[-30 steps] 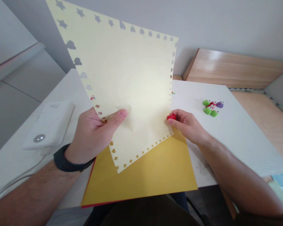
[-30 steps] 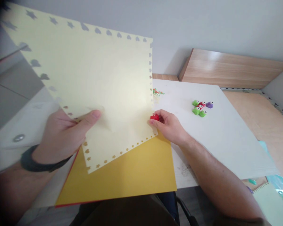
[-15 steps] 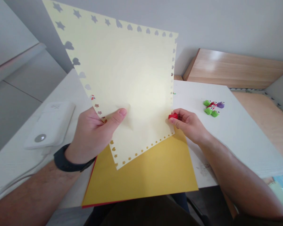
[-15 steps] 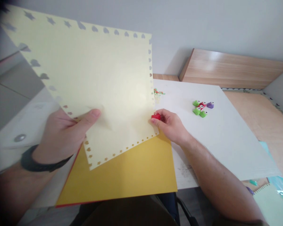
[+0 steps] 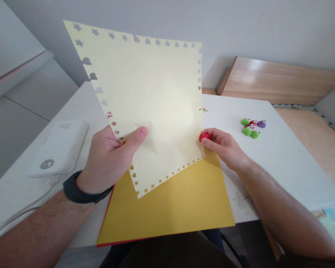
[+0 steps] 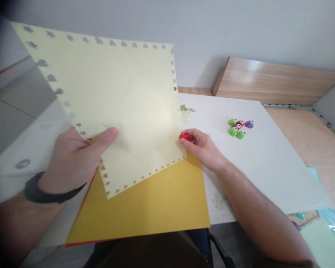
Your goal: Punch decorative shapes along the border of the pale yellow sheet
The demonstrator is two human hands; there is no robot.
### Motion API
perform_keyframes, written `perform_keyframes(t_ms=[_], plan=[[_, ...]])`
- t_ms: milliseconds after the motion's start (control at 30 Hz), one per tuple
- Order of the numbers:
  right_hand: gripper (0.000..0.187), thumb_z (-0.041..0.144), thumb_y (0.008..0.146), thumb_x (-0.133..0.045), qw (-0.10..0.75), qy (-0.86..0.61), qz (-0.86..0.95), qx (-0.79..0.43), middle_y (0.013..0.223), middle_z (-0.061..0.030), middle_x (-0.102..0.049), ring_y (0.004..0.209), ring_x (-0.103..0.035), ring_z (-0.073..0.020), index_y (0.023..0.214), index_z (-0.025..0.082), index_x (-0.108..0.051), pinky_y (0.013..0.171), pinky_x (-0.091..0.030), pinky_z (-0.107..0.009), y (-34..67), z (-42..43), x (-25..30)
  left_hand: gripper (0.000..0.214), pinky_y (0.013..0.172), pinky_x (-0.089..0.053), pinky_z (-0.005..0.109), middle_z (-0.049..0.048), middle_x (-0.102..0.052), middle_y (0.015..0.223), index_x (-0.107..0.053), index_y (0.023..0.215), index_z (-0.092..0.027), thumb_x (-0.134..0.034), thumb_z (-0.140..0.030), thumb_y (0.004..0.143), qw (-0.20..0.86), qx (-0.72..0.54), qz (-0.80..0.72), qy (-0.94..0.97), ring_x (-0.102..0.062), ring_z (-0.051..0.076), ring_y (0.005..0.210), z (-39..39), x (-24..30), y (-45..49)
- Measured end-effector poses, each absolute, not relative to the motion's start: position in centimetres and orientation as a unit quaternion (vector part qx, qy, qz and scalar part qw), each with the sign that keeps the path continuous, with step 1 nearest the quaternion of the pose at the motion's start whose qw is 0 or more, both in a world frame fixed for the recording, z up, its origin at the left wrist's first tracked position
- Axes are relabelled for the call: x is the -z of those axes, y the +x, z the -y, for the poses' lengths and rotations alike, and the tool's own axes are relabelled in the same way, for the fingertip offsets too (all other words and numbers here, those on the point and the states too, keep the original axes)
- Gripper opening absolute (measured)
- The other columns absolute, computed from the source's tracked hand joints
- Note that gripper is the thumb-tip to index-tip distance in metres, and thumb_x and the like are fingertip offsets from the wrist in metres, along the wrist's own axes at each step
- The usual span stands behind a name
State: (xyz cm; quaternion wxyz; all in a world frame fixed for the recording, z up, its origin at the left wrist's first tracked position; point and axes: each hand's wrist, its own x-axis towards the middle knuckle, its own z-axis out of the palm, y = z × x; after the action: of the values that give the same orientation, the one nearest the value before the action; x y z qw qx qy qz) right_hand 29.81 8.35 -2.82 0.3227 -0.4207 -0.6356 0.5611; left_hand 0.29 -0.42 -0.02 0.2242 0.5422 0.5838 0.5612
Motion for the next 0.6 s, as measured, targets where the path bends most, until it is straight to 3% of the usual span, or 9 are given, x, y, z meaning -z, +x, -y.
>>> perform_keyframes(t_ms=[200, 600], plan=[[0.032, 0.044, 0.090, -0.077, 0.335, -0.411, 0.625, -0.573, 0.095, -0.0021, -0.066, 0.078, -0.055, -0.0154, 0.111, 0.020, -0.070, 0.074, -0.044, -0.031, 29.90, -8.44, 2.65, 0.037, 0.112, -0.055, 0.044, 0.0073, -0.075, 0.133, -0.076, 0.124, -0.022, -0.078, -0.039, 0.091, 0.226, -0.565, -0.581, 0.540, -0.070, 0.029, 0.124, 0.27, 0.15, 0.20], [0.034, 0.043, 0.090, -0.077, 0.322, -0.408, 0.637, -0.569, 0.096, -0.0023, -0.066, 0.083, -0.057, -0.0167, 0.114, 0.021, -0.069, 0.079, -0.046, -0.031, 30.12, -8.38, 2.80, 0.035, 0.107, -0.058, 0.045, 0.0079, -0.076, 0.129, -0.077, 0.120, -0.022, -0.078, -0.039, 0.090, 0.254, -0.556, -0.586, 0.532, -0.073, 0.030, 0.118, 0.32, 0.26, 0.06]])
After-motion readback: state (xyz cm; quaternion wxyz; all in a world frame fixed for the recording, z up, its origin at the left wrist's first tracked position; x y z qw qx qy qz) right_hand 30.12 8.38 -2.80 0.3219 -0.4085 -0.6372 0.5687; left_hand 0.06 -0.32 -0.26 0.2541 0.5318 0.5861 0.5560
